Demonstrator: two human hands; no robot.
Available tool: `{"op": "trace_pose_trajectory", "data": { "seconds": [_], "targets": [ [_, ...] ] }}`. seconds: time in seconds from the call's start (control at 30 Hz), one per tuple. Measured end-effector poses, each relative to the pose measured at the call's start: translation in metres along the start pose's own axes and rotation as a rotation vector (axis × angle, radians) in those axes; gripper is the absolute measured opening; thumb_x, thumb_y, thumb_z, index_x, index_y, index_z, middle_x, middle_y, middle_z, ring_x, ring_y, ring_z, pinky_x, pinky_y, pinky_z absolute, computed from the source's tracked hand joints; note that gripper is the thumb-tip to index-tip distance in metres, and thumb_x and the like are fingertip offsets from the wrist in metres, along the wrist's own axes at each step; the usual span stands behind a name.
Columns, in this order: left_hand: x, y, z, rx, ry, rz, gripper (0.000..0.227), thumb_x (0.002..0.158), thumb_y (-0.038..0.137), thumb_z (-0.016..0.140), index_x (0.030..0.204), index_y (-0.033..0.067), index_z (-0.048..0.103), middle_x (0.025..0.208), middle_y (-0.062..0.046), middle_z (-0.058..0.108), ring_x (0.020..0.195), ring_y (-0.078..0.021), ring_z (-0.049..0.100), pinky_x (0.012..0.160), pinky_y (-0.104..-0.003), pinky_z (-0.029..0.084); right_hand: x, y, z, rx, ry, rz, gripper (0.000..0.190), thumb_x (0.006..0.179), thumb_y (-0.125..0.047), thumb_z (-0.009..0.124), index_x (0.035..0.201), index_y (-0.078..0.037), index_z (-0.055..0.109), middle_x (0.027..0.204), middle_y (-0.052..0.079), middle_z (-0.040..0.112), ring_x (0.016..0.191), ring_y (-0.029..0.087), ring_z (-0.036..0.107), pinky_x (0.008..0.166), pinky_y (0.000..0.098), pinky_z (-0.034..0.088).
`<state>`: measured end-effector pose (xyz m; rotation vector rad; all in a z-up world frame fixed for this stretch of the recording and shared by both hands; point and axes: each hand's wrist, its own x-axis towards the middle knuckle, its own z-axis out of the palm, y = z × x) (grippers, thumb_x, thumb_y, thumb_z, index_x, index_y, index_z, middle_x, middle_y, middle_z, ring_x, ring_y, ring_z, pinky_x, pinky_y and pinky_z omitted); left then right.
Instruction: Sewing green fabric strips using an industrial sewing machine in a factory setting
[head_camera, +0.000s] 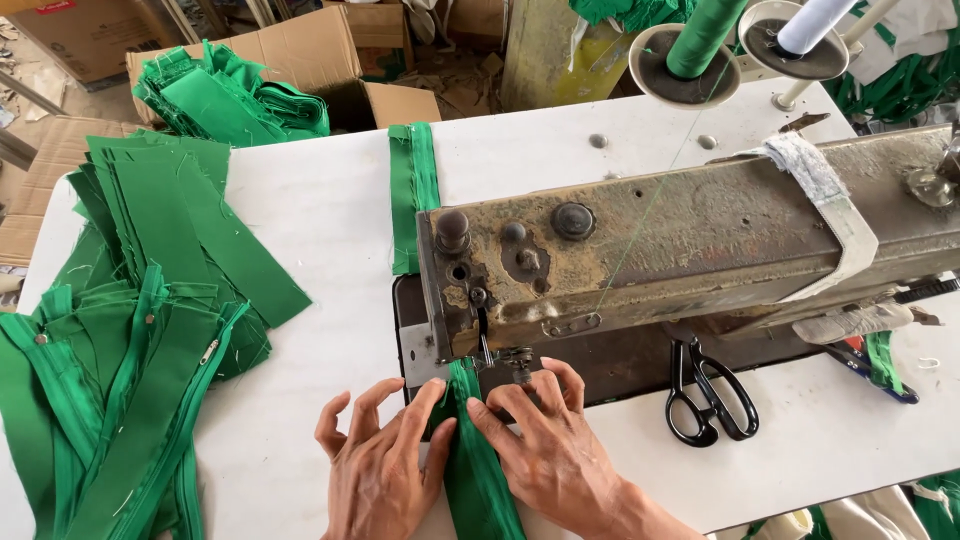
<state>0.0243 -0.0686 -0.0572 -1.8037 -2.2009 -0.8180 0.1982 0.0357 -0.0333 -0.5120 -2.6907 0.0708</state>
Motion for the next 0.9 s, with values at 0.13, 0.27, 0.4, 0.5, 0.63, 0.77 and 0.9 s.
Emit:
{"op": "trace_pose_trajectory", "data": {
  "seconds": [0.13,0.27,0.4,0.5,0.63,0.77,0.9],
  "targets": [
    [-0.001,0.001,0.000,-0.013,0.008,-0.006,0.033,0.096,0.032,0.066,0.126,0.0189,0.063,0.071,0.014,0.073,0.120,-0.0137,0.061,0.114,-0.046,0.022,0.000,0.000,0.000,0.009,0.010,0.007,0.023,0.096,-0.004,0.061,0.117,-0.009,0.067,0.099,0.008,0.051,0.089,0.031,0.041,0.099,0.0569,0.037],
    [-0.004,0.000,0.003,-0.008,0.032,0.000,0.044,0.095,0.032,0.067,0.134,0.0166,0.055,0.106,0.015,0.079,0.121,-0.0157,0.060,0.117,-0.049,0.021,0.000,0.000,-0.001,0.023,0.017,-0.020,0.021,0.096,-0.004,0.064,0.117,-0.006,0.068,0.099,0.011,0.053,0.088,0.032,0.045,0.091,0.0555,0.041],
    [-0.005,0.000,0.003,-0.006,0.024,0.004,0.043,0.096,0.032,0.067,0.133,0.0156,0.055,0.109,0.015,0.078,0.122,-0.0151,0.059,0.117,-0.049,0.021,-0.007,0.003,0.006,0.068,-0.024,-0.041,0.023,0.098,-0.006,0.065,0.121,-0.003,0.067,0.102,0.012,0.054,0.092,0.033,0.047,0.084,0.0546,0.043],
    [-0.006,-0.001,0.002,-0.055,-0.009,-0.018,0.045,0.095,0.033,0.068,0.135,0.0158,0.057,0.094,0.014,0.079,0.120,-0.0126,0.061,0.117,-0.050,0.020,-0.001,0.003,0.002,0.098,0.035,-0.082,0.016,0.103,-0.003,0.056,0.114,0.001,0.068,0.100,0.012,0.052,0.091,0.032,0.046,0.083,0.0548,0.038],
    [-0.005,-0.002,0.001,-0.088,-0.013,-0.031,0.047,0.095,0.038,0.069,0.135,0.0165,0.058,0.105,0.014,0.079,0.116,-0.0133,0.063,0.117,-0.050,0.020,0.000,0.003,0.001,0.130,0.043,-0.092,0.011,0.100,0.001,0.062,0.109,0.000,0.068,0.097,0.010,0.052,0.087,0.029,0.044,0.079,0.0498,0.038],
    [-0.002,0.001,-0.001,-0.072,-0.002,-0.026,0.048,0.094,0.036,0.070,0.135,0.0154,0.056,0.102,0.012,0.079,0.114,-0.0138,0.064,0.117,-0.051,0.019,0.004,0.002,-0.003,0.154,0.102,-0.075,0.008,0.097,0.002,0.066,0.100,-0.004,0.070,0.096,0.007,0.058,0.086,0.027,0.046,0.083,0.0500,0.038],
    [-0.003,0.002,-0.002,-0.040,0.045,0.018,0.054,0.094,0.032,0.071,0.139,0.0124,0.051,0.112,0.014,0.078,0.115,-0.0140,0.064,0.119,-0.051,0.017,0.005,0.001,-0.006,0.137,0.174,-0.093,0.009,0.094,0.001,0.072,0.101,-0.005,0.070,0.097,0.006,0.059,0.082,0.027,0.047,0.074,0.0486,0.039]
  ]
}}
